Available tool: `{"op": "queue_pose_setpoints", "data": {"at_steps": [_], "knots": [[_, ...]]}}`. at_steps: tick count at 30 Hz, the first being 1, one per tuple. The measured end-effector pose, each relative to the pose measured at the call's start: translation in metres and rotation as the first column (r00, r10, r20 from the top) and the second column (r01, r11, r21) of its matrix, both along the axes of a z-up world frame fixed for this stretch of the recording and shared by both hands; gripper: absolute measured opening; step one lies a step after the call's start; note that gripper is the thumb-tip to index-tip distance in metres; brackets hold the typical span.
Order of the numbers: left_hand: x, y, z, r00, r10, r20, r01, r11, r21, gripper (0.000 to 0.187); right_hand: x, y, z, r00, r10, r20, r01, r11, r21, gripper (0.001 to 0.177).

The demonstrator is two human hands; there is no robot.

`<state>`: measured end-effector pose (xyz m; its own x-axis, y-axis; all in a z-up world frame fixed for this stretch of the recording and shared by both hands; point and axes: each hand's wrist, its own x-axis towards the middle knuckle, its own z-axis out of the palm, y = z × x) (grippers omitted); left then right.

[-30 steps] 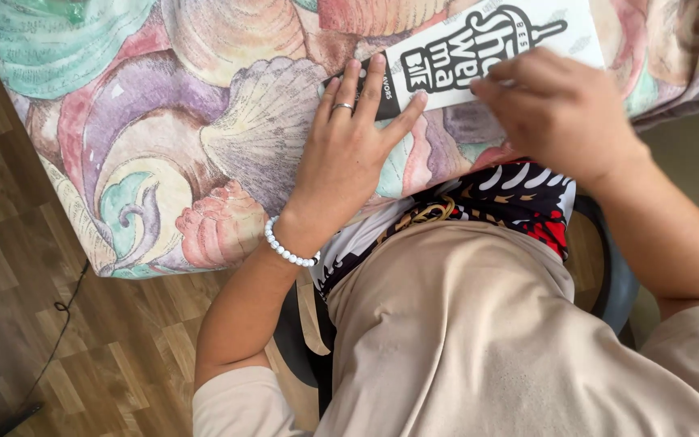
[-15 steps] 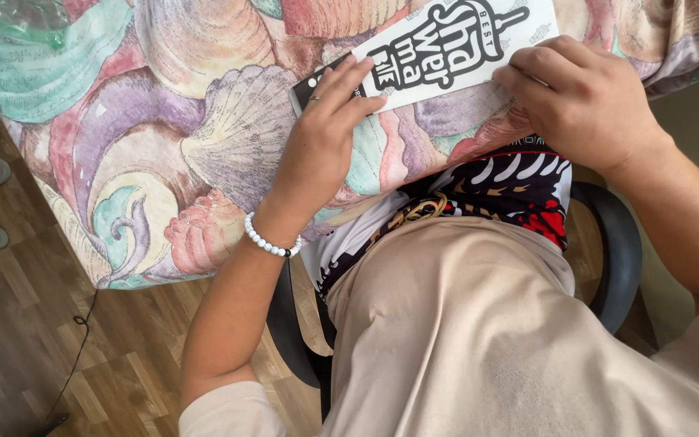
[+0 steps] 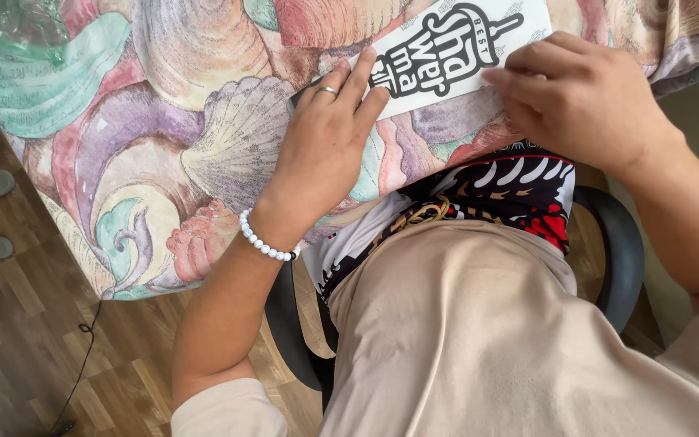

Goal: Peeling vinyl stickers from a backing sheet on a table

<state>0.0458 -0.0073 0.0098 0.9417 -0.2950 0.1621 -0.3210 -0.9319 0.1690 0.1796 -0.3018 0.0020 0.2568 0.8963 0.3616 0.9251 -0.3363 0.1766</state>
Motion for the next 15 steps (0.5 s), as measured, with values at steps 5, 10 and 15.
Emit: {"op": "queue_pose_setpoints", "data": {"at_steps": [5,10,15], "knots": [[0.010,-0.005,0.009,1.000,-0.005,0.007,0.004,0.982,0.188,0.038,0.010,0.073,-0.006,0.998,-0.070,0.007,0.070,0.997,0.033,0.037],[0.006,-0.005,0.009,1.000,0.008,0.003,-0.009,0.975,0.224,0.036,0.017,0.104,-0.019,0.997,-0.070,-0.013,0.071,0.995,0.075,0.026],[0.002,-0.004,-0.001,1.000,-0.018,-0.019,0.020,0.991,0.130,0.069,0.055,0.043,-0.038,0.958,-0.288,0.011,0.288,0.958,0.005,0.037]]}}
